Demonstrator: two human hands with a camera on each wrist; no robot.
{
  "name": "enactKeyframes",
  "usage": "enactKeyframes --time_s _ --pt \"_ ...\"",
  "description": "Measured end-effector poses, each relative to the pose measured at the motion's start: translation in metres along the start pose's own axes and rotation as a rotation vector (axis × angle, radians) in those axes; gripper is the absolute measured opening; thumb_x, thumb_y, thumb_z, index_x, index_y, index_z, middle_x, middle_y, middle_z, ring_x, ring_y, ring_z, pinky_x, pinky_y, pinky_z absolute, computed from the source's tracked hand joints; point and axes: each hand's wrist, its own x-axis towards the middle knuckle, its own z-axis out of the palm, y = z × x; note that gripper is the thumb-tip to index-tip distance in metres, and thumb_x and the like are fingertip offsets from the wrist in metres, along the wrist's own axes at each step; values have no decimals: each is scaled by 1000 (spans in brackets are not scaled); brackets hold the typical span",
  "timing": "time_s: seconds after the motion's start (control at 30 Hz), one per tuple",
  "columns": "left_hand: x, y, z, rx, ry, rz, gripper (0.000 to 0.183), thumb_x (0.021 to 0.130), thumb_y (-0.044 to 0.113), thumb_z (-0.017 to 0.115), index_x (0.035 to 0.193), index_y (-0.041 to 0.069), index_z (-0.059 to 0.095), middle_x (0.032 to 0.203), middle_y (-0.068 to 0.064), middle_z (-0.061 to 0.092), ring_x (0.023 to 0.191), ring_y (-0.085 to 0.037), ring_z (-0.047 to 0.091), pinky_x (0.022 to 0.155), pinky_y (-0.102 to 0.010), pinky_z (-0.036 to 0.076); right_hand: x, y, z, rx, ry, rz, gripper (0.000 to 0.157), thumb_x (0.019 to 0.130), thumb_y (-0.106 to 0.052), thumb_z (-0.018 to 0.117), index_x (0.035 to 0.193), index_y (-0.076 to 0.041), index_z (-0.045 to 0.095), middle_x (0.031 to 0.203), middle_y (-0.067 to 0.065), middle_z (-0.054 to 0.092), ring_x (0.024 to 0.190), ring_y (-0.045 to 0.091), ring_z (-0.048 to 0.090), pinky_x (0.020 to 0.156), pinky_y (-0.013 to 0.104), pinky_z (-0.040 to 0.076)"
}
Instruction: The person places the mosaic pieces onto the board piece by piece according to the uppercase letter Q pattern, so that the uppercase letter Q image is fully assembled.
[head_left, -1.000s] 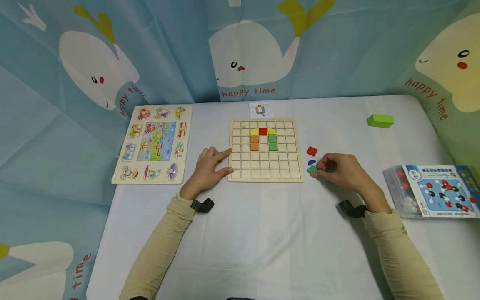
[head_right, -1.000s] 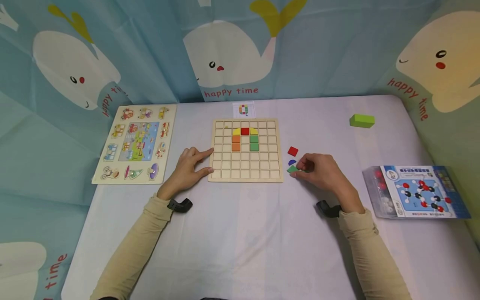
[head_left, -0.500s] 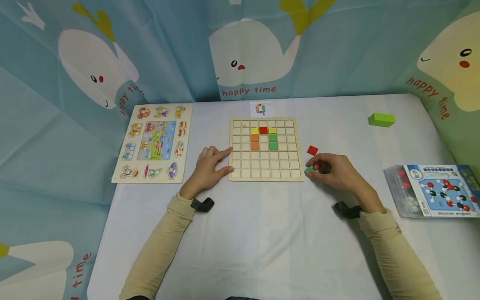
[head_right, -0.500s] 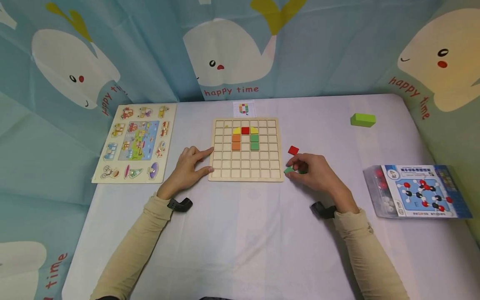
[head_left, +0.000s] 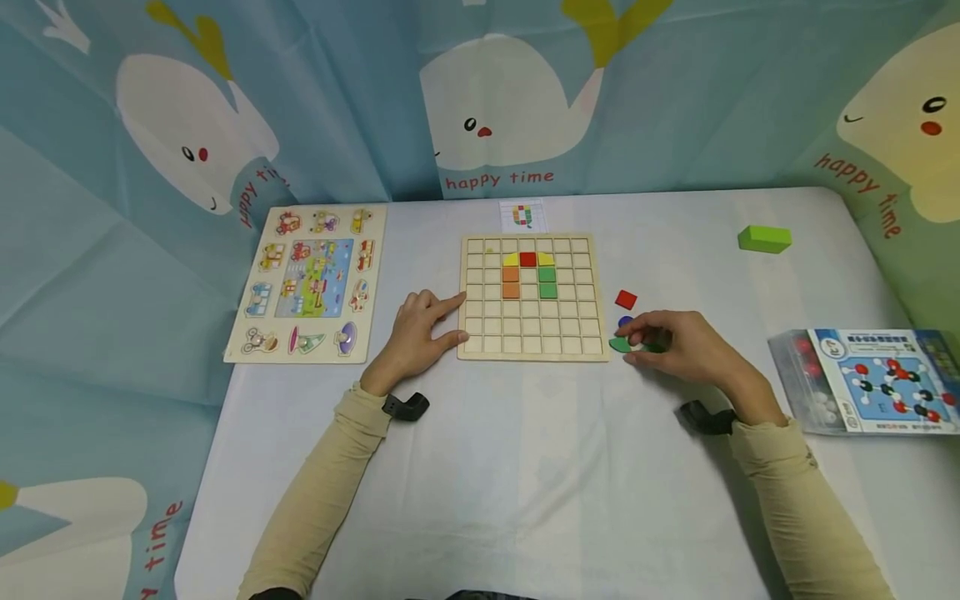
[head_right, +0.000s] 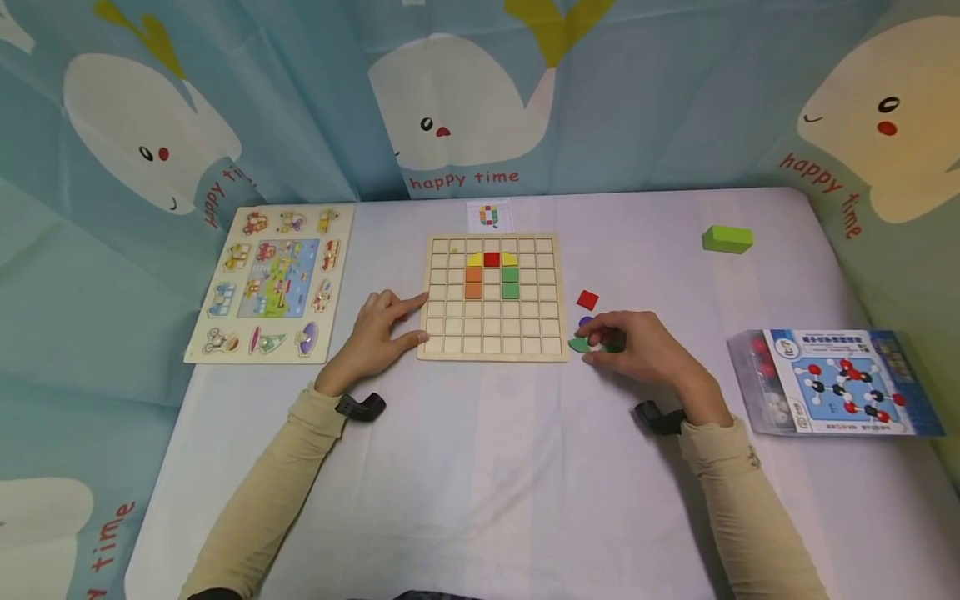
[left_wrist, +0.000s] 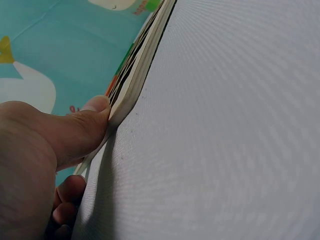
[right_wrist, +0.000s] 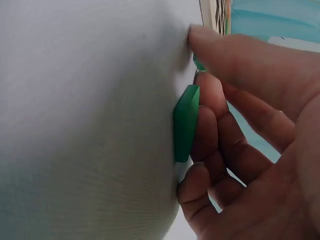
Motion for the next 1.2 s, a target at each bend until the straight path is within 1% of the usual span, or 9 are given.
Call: enactKeyframes --time_s 0.2,0.43,0.53,0.77,0.87,0.93,1.03,1.1,1.2 --pt "0 0 -1 8 -2 2 67 96 30 80 155 12 56 98 -9 48 92 -24 36 88 -39 27 0 3 2 11 4 14 28 84 -2 89 109 -8 79 91 2 69 80 11 61 74 14 50" --pt "0 1 0 0 -3 -1 66 96 30 81 155 12 56 97 -8 47 92 -23 35 88 -39 27 -3 3 10 -14 66 -65 27 85 0 87 108 0 75 93 4 70 83 11 61 76 11 49" --pt "-1 1 0 2 3 0 66 96 30 80 155 12 56 97 -8 48 92 -23 35 87 -39 27 -3 0 12 -68 70 -87 25 86 -2 87 108 1 73 94 6 71 85 15 62 77 17 52" --pt "-1 2 -1 -1 6 -6 66 95 29 81 154 12 57 97 -9 47 92 -24 35 87 -39 27 -1 -3 15 -186 103 -141 22 89 -1 83 108 4 71 96 12 73 88 25 68 78 42 56" --pt "-1 2 -1 3 1 -11 66 95 29 81 155 12 57 98 -8 48 92 -24 36 87 -38 27 -1 -2 15 -210 116 -152 24 91 0 81 111 6 68 99 15 73 89 28 68 79 47 56" --pt "-1 2 -1 4 -1 -15 66 95 30 81 155 13 57 98 -8 48 92 -23 36 87 -38 27 0 -3 14 -199 112 -145 26 93 1 78 115 8 65 102 18 73 91 29 69 80 48 56" --pt "-1 3 -1 0 -4 -19 66 95 30 81 155 13 57 98 -9 48 92 -24 36 87 -38 28 3 -5 12 -159 120 -135 25 96 2 75 117 9 64 105 19 74 92 29 72 79 43 58" --pt "0 3 -1 -1 -4 -20 66 95 29 81 155 13 57 98 -9 49 92 -24 36 88 -39 28 6 -7 12 -131 141 -149 24 97 2 74 118 8 65 104 18 75 91 27 73 77 34 58" --pt "0 3 0 -4 -2 -15 66 95 29 81 155 12 57 98 -9 48 92 -24 36 88 -39 27 11 -9 14 -102 190 -180 22 96 3 74 118 5 69 98 13 76 82 20 69 70 21 51"
